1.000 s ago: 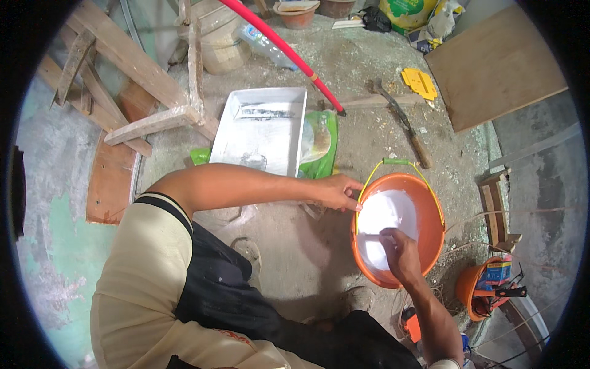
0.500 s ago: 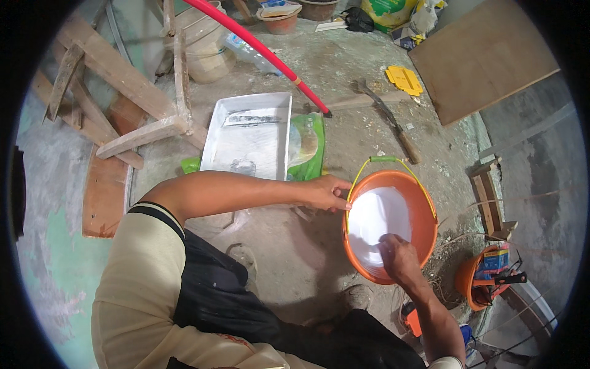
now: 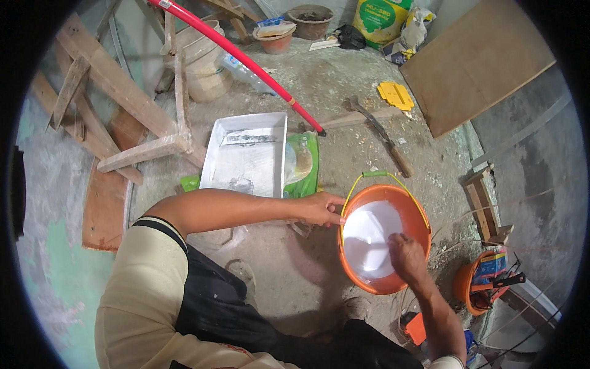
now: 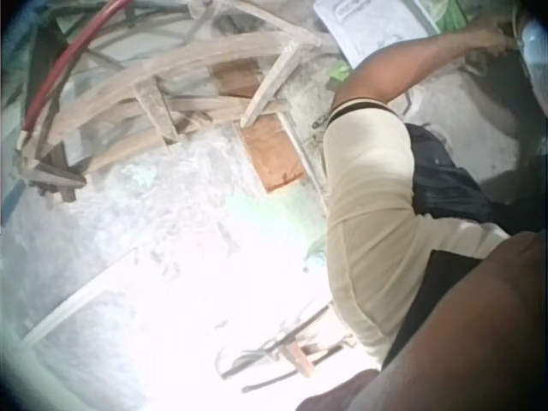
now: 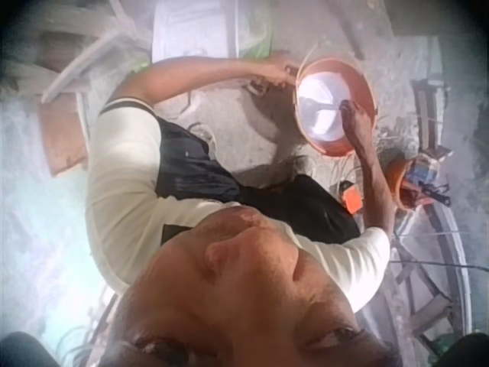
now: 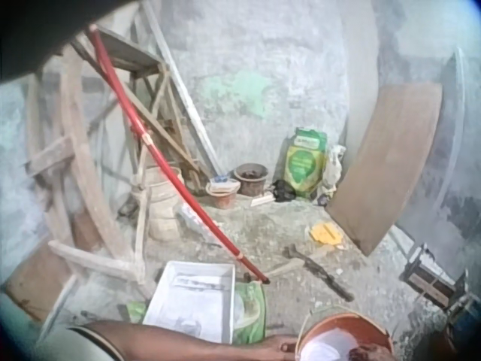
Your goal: The person stirs a white liquid in an orange bucket using a flat tool. They hold the bucket with one hand and mix continuously with the other, then set the bucket down and pick up a red hose.
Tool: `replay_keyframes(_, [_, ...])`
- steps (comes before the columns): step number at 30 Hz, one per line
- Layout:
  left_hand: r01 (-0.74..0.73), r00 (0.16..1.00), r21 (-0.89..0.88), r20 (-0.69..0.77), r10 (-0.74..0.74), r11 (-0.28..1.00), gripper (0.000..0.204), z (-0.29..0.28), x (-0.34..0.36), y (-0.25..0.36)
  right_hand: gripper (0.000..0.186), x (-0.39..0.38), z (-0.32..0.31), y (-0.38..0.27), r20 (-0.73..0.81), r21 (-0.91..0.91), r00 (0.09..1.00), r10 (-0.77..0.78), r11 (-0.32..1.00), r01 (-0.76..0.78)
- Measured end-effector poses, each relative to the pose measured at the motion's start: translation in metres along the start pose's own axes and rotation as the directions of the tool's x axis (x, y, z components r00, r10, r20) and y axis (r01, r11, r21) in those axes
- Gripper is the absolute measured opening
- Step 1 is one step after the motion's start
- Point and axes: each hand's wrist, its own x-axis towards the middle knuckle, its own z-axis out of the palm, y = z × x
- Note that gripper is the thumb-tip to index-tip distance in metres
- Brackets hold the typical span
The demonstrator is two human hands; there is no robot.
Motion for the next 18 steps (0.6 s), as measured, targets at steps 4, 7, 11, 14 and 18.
replay_keyframes(4, [0.01, 1.0, 0.004, 0.005, -0.01, 1.0, 0.061, 0.0, 0.002, -0.002, 0.019, -0.015, 0.015, -0.03, 0.087, 0.149, 0.996, -0.009, 0.989, -0.004])
replay_keyframes(7, [0.009, 1.0, 0.018, -0.001, -0.009, 1.0, 0.061, 0.0, 0.006, -0.004, 0.019, 0.004, 0.017, -0.036, 0.061, 0.31, 0.99, 0.127, 0.94, -0.14])
replay_keyframes(11, [-0.025, 0.999, 0.077, 0.029, 0.023, 0.997, 0.06, -0.002, 0.014, -0.013, 0.018, 0.033, 0.026, 0.005, -0.174, 0.275, 0.982, 0.079, 0.961, -0.029])
replay_keyframes(14, [-0.034, 0.999, 0.111, 0.013, 0.033, 0.993, 0.059, -0.003, 0.009, -0.009, 0.015, 0.029, 0.013, 0.026, -0.21, 0.073, 0.977, -0.037, 0.996, 0.053])
replay_keyframes(18, [0.02, 1.0, 0.085, -0.023, -0.018, 0.996, 0.063, -0.001, 0.009, -0.004, 0.019, -0.01, 0.007, 0.021, -0.025, -0.03, 0.998, 0.053, 0.998, -0.054])
